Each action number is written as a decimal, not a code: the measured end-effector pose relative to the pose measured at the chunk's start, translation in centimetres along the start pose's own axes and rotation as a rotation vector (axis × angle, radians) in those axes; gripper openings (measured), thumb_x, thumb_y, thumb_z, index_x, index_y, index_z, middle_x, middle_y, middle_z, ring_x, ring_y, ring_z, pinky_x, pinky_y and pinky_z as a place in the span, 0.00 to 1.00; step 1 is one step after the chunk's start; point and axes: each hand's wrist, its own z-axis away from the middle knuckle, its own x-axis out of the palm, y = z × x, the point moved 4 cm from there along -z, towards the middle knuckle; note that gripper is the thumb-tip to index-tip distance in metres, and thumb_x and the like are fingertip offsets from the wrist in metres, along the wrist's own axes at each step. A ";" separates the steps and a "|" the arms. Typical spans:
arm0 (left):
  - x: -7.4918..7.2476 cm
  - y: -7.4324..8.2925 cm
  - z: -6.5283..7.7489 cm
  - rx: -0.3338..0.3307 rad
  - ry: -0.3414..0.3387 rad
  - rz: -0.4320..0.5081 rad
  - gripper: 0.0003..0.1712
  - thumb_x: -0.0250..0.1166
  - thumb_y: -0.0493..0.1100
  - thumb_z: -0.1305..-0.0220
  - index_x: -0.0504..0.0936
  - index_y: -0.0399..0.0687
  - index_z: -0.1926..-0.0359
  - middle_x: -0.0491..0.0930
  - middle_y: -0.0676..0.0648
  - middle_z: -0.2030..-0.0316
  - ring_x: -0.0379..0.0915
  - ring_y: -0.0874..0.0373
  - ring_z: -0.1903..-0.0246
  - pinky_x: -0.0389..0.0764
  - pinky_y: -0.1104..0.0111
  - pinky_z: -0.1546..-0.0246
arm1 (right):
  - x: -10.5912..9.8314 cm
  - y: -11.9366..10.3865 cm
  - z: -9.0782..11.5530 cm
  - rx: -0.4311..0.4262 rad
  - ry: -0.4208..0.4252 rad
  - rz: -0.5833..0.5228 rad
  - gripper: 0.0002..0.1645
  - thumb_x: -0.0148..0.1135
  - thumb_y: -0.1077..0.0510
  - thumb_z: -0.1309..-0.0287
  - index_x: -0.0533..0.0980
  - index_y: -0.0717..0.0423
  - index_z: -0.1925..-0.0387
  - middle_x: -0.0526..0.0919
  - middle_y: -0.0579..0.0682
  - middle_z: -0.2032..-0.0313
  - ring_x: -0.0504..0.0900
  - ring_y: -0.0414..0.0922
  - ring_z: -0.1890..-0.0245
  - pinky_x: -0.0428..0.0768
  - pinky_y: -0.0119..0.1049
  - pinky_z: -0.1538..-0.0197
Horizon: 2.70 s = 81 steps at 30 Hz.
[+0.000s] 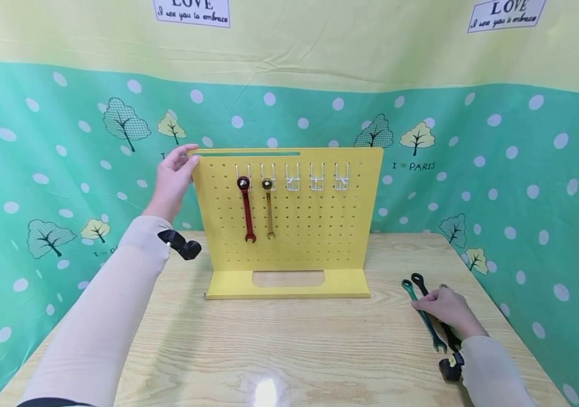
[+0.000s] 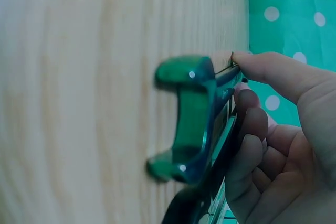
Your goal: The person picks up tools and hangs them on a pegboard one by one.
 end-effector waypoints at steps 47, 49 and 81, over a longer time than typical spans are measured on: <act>0.0 -0.1 0.0 0.006 0.004 -0.006 0.19 0.57 0.47 0.24 0.78 0.57 0.36 0.72 0.50 0.44 0.71 0.56 0.48 0.74 0.63 0.46 | 0.0 0.2 0.7 -0.027 -0.011 -0.026 0.33 0.59 0.41 0.31 0.78 0.72 0.51 0.80 0.60 0.58 0.74 0.50 0.62 0.74 0.39 0.63; 0.0 -0.1 0.1 0.004 0.004 -0.010 0.19 0.57 0.48 0.24 0.78 0.58 0.36 0.71 0.50 0.44 0.70 0.56 0.47 0.74 0.63 0.45 | 0.1 0.3 0.7 -0.036 -0.007 -0.035 0.32 0.58 0.44 0.29 0.77 0.74 0.50 0.79 0.58 0.60 0.74 0.50 0.64 0.74 0.39 0.64; -0.1 0.1 0.1 0.016 0.008 -0.005 0.18 0.57 0.47 0.24 0.78 0.57 0.37 0.72 0.50 0.47 0.70 0.57 0.50 0.74 0.64 0.49 | 0.0 -1.7 0.8 -0.082 0.013 -0.007 0.34 0.54 0.41 0.27 0.74 0.73 0.47 0.79 0.61 0.56 0.74 0.53 0.59 0.75 0.43 0.61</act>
